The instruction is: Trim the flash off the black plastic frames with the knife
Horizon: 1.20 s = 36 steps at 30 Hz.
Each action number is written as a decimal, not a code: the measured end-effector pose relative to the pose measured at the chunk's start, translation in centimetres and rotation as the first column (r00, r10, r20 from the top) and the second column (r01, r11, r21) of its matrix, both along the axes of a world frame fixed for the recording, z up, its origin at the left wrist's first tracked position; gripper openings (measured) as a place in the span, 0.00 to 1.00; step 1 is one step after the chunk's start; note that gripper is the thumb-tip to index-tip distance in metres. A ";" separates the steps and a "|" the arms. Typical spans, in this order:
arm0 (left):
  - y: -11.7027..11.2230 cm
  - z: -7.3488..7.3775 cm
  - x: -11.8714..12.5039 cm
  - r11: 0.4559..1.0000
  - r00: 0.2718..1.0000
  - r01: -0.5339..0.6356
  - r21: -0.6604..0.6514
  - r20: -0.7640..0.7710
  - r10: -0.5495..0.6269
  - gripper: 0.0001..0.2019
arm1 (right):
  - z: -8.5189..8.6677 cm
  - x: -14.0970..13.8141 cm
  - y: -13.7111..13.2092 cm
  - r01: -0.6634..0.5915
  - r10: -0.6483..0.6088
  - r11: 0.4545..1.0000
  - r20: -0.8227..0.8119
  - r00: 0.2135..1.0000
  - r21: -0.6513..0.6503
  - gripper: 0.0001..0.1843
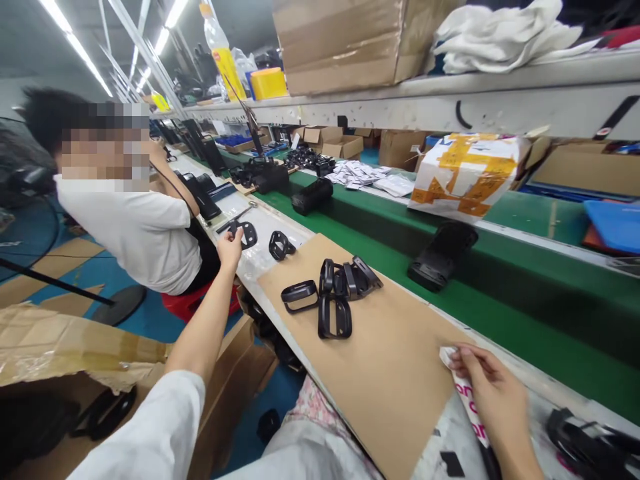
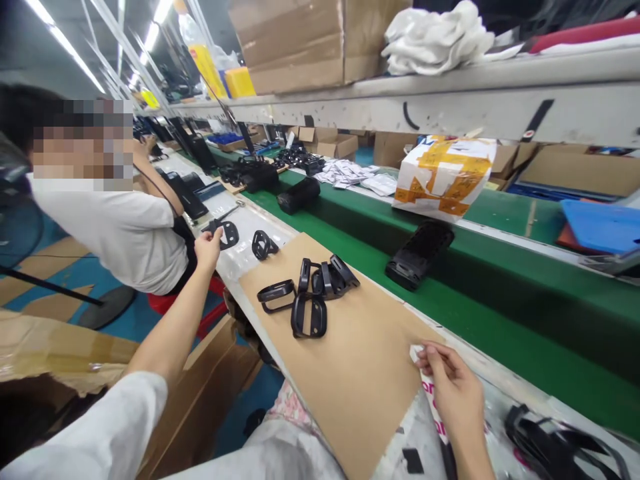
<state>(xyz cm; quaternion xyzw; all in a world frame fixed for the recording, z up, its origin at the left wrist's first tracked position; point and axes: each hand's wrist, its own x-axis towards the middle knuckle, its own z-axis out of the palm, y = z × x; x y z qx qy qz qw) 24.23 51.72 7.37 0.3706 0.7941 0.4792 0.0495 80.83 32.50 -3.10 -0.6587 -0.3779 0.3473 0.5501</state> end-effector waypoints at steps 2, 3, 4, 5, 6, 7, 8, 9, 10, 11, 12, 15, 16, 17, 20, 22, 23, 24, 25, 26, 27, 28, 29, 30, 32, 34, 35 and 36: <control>0.5 -1.1 -1.2 0.996 1.000 -0.005 -0.087 0.017 0.006 0.16 | 0.1 0.0 0.1 -0.005 0.005 1.000 -0.010 1.000 0.004 0.28; 0.6 -1.6 -1.4 0.992 1.000 0.005 -0.126 0.027 -0.002 0.15 | 0.1 0.0 0.1 -0.009 0.009 1.000 -0.016 1.000 0.006 0.28; 0.6 -2.0 -1.5 0.987 0.999 0.017 -0.160 0.034 -0.011 0.14 | 0.2 -0.1 0.1 -0.015 0.015 1.000 -0.022 1.000 0.008 0.28; 0.7 -2.3 -1.4 0.983 0.999 0.024 -0.184 0.038 -0.017 0.13 | 0.3 -0.1 0.1 -0.019 0.020 1.000 -0.028 0.999 0.011 0.27; 0.7 -2.5 -1.3 0.981 0.999 0.022 -0.195 0.034 -0.016 0.11 | 0.5 -0.2 0.0 -0.022 0.023 1.000 -0.032 0.999 0.016 0.27; 0.7 -2.5 -1.1 0.981 1.000 0.013 -0.196 0.024 -0.009 0.09 | 0.6 -0.3 0.0 -0.024 0.025 0.999 -0.037 0.999 0.022 0.27; 0.8 -2.4 -0.9 0.982 1.000 -0.003 -0.188 0.008 0.004 0.08 | 0.8 -0.4 0.0 -0.026 0.027 0.999 -0.041 0.999 0.028 0.27; 0.9 -2.2 -0.6 0.984 1.000 -0.017 -0.175 -0.015 0.015 0.08 | 0.9 -0.6 -0.1 -0.029 0.031 0.999 -0.047 0.998 0.035 0.27; 1.0 -1.9 -0.2 0.987 0.999 -0.022 -0.159 -0.042 0.015 0.10 | 1.0 -0.7 -0.1 -0.035 0.037 0.999 -0.051 0.998 0.039 0.27; 1.1 -1.4 0.4 0.990 0.998 -0.009 -0.144 -0.070 -0.001 0.12 | 1.0 -0.7 -0.1 -0.040 0.042 0.998 -0.054 0.998 0.043 0.27; 1.2 -0.9 1.2 0.990 0.994 0.033 -0.136 -0.096 -0.046 0.13 | 1.0 -0.8 -0.1 -0.044 0.047 0.998 -0.055 0.997 0.046 0.27; 1.3 0.8 5.2 0.914 0.907 0.366 -0.177 -0.154 -0.393 0.11 | 0.7 -0.7 -0.1 -0.047 0.050 0.997 -0.054 0.997 0.056 0.26; 1.2 1.3 7.1 0.830 0.819 0.518 -0.206 -0.161 -0.551 0.13 | 0.5 -0.7 -0.1 -0.047 0.050 0.997 -0.059 0.997 0.061 0.26; 1.1 1.7 9.2 0.727 0.713 0.647 -0.231 -0.154 -0.684 0.17 | 0.4 -0.7 -0.1 -0.045 0.049 0.997 -0.064 0.997 0.065 0.27; 1.1 2.1 15.8 0.372 0.366 0.876 -0.306 -0.081 -0.927 0.27 | 0.3 -0.8 -0.1 -0.051 0.056 0.996 -0.071 0.996 0.076 0.26; 1.4 1.8 19.6 0.175 0.176 0.910 -0.377 -0.032 -0.984 0.28 | 0.6 -1.0 -0.1 -0.073 0.079 0.993 -0.071 0.994 0.090 0.25; 1.8 1.7 21.1 0.112 0.112 0.901 -0.419 -0.024 -0.993 0.27 | 0.8 -1.0 -0.1 -0.110 0.118 0.989 -0.078 0.990 0.095 0.24; 2.2 1.6 22.4 0.066 0.058 0.883 -0.464 -0.032 -0.998 0.25 | 1.1 -1.1 -0.1 -0.131 0.138 0.987 -0.077 0.987 0.091 0.23; 2.7 1.6 23.5 0.038 0.013 0.860 -0.508 -0.054 -0.998 0.23 | 1.4 -1.0 -0.2 -0.146 0.152 0.986 -0.070 0.986 0.078 0.23; 3.3 1.7 24.3 0.016 -0.038 0.835 -0.550 -0.086 -0.996 0.21 | 1.7 -1.0 -0.3 -0.162 0.166 0.985 -0.064 0.984 0.066 0.23; 3.7 1.8 25.1 -0.010 -0.097 0.813 -0.582 -0.119 -0.988 0.20 | 2.2 -0.9 -0.6 -0.189 0.192 0.981 -0.060 0.980 0.050 0.22; 4.1 2.0 25.7 -0.026 -0.146 0.802 -0.597 -0.154 -0.977 0.19 | 2.7 -0.7 -0.9 -0.211 0.213 0.977 -0.056 0.975 0.040 0.21; 4.3 2.3 26.2 -0.039 -0.185 0.798 -0.602 -0.183 -0.966 0.20 | 3.3 -0.5 -1.5 -0.236 0.237 0.971 -0.052 0.970 0.030 0.20; 4.3 2.6 26.6 -0.050 -0.214 0.802 -0.595 -0.208 -0.954 0.21 | 4.1 -0.3 -2.2 -0.264 0.265 0.964 -0.053 0.963 0.025 0.19; 3.5 3.4 27.0 -0.078 -0.257 0.825 -0.560 -0.248 -0.934 0.22 | 5.8 0.3 -3.9 -0.314 0.315 0.949 -0.055 0.947 0.032 0.18; 1.9 4.0 27.2 -0.104 -0.284 0.851 -0.515 -0.284 -0.916 0.23 | 7.6 1.5 -6.0 -0.308 0.310 0.950 -0.028 0.950 0.045 0.17; 0.9 4.2 27.2 -0.118 -0.299 0.857 -0.502 -0.297 -0.907 0.23 | 8.3 2.4 -7.0 -0.263 0.262 0.964 0.015 0.965 0.048 0.17; -0.2 4.2 27.3 -0.141 -0.325 0.853 -0.502 -0.300 -0.897 0.23 | 8.8 3.5 -7.9 -0.201 0.197 0.979 0.078 0.977 0.043 0.17</control>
